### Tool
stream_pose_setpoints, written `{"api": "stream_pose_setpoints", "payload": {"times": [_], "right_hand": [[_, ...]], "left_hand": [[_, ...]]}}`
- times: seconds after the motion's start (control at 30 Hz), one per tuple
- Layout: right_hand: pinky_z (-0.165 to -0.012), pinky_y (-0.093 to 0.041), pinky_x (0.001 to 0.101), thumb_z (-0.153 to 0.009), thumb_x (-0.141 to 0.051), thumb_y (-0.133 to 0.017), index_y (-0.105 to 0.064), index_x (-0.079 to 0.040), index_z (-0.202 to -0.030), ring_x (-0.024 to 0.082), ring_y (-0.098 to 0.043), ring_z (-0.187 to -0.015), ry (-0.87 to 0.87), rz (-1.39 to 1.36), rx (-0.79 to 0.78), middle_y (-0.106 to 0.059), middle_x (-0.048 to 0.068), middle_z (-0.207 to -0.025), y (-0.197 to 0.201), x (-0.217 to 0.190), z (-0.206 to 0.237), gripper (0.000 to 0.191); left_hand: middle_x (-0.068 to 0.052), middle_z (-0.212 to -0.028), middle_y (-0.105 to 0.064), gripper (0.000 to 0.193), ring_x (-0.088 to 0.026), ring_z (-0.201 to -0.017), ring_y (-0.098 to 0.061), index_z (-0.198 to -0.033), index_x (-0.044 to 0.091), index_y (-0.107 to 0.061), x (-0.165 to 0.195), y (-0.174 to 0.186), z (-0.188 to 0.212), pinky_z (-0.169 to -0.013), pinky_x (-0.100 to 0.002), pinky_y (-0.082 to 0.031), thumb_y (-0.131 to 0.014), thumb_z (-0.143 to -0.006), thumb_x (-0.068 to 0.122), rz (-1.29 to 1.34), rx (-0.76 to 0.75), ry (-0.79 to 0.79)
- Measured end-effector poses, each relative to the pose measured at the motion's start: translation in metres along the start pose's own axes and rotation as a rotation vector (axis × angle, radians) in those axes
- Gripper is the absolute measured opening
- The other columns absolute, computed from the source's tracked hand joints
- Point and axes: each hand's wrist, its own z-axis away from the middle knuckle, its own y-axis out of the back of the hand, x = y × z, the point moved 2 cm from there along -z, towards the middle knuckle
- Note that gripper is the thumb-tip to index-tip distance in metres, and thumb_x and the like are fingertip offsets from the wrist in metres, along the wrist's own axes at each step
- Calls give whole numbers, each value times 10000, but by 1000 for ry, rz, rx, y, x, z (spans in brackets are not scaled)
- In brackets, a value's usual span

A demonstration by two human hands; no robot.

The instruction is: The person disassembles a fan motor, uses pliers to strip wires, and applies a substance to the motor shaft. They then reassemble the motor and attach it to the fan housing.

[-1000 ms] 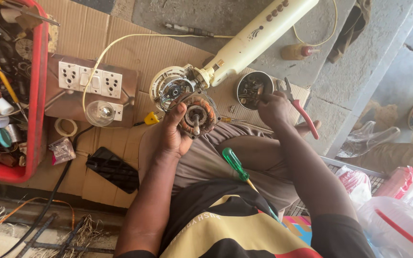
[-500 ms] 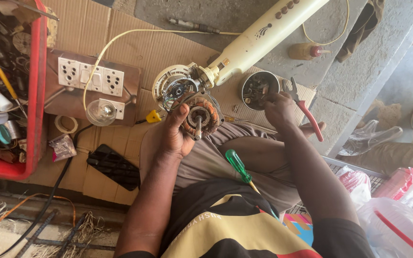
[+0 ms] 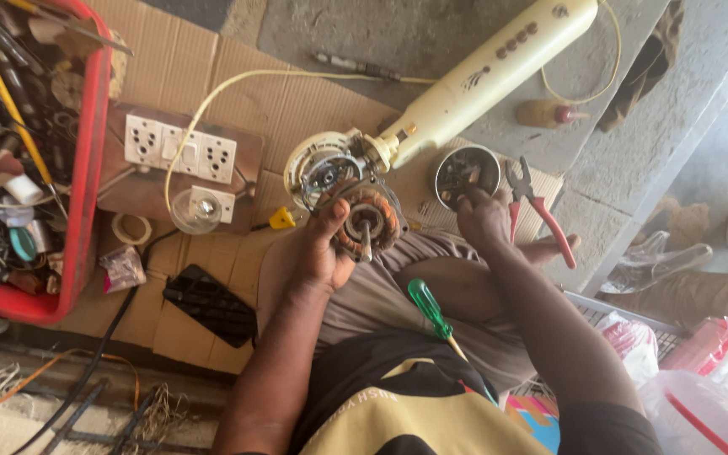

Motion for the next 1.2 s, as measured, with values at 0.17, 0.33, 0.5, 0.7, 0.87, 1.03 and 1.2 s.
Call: {"api": "stream_pose_setpoints", "payload": {"times": [0.17, 0.33, 0.5, 0.7, 0.87, 1.03, 1.2], "right_hand": [[-1098, -387, 514, -935, -328, -573, -646, -216, -1394, 462, -506, -1270, 54, -43, 30, -478, 276, -1399, -2, 0, -1, 478], [-1136, -393, 503, -933, -302, -559, -716, -186, -1291, 440, -526, -1292, -7, -31, -33, -495, 273, -1406, -6, 5, -5, 407], [-939, -499, 457, -900, -196, -566, -724, -94, -1226, 334, -593, -1098, -151, -462, -87, -657, 155, -1251, -4, 23, -11, 377], [-875, -564, 404, -903, -183, -636, -706, 15, -1160, 257, -648, -1031, -203, -835, 12, -683, 157, -1122, -4, 56, -25, 332], [-1049, -432, 522, -840, -221, -729, -837, -134, -1042, 411, -535, -1209, 177, 53, 259, -614, 279, -1267, -31, 55, -33, 245], [-1013, -434, 519, -887, -351, -649, -657, -121, -1248, 397, -604, -1117, 266, 87, 208, -687, 231, -1161, -37, 40, -35, 428], [-884, -528, 520, -897, -461, -535, -602, -276, -1369, 376, -651, -1107, 330, 217, 257, -627, 190, -1395, -18, 14, -29, 511]], "left_hand": [[-129, -1191, -668, 686, -228, -1117, -673, -1338, -16, -554, 1, 0, 0, -1009, -412, -579, -813, -891, 435, -34, -47, 12], [-119, -1182, -672, 694, -225, -1110, -677, -1341, -4, -555, -2, 5, 0, -1005, -418, -583, -813, -876, 442, -38, -21, 24], [-108, -1183, -667, 693, -217, -1105, -673, -1357, 14, -547, -7, 13, 0, -1003, -420, -581, -827, -874, 425, -11, -2, 7], [-118, -1193, -674, 668, -222, -1114, -675, -1349, 0, -559, -12, 25, -3, -1002, -417, -586, -820, -894, 414, 3, -16, 2], [-96, -1162, -697, 633, -218, -1101, -684, -1307, 26, -591, -16, 35, -1, -983, -417, -590, -813, -859, 414, -22, 35, 19], [-112, -1119, -731, 508, -275, -1043, -718, -1257, 49, -643, -20, 32, -8, -918, -460, -642, -747, -885, 379, 80, 150, 83], [-143, -1006, -735, 559, -301, -891, -738, -1219, 67, -620, -10, 11, -17, -746, -486, -632, -743, -887, 499, -13, -47, 105]]}}
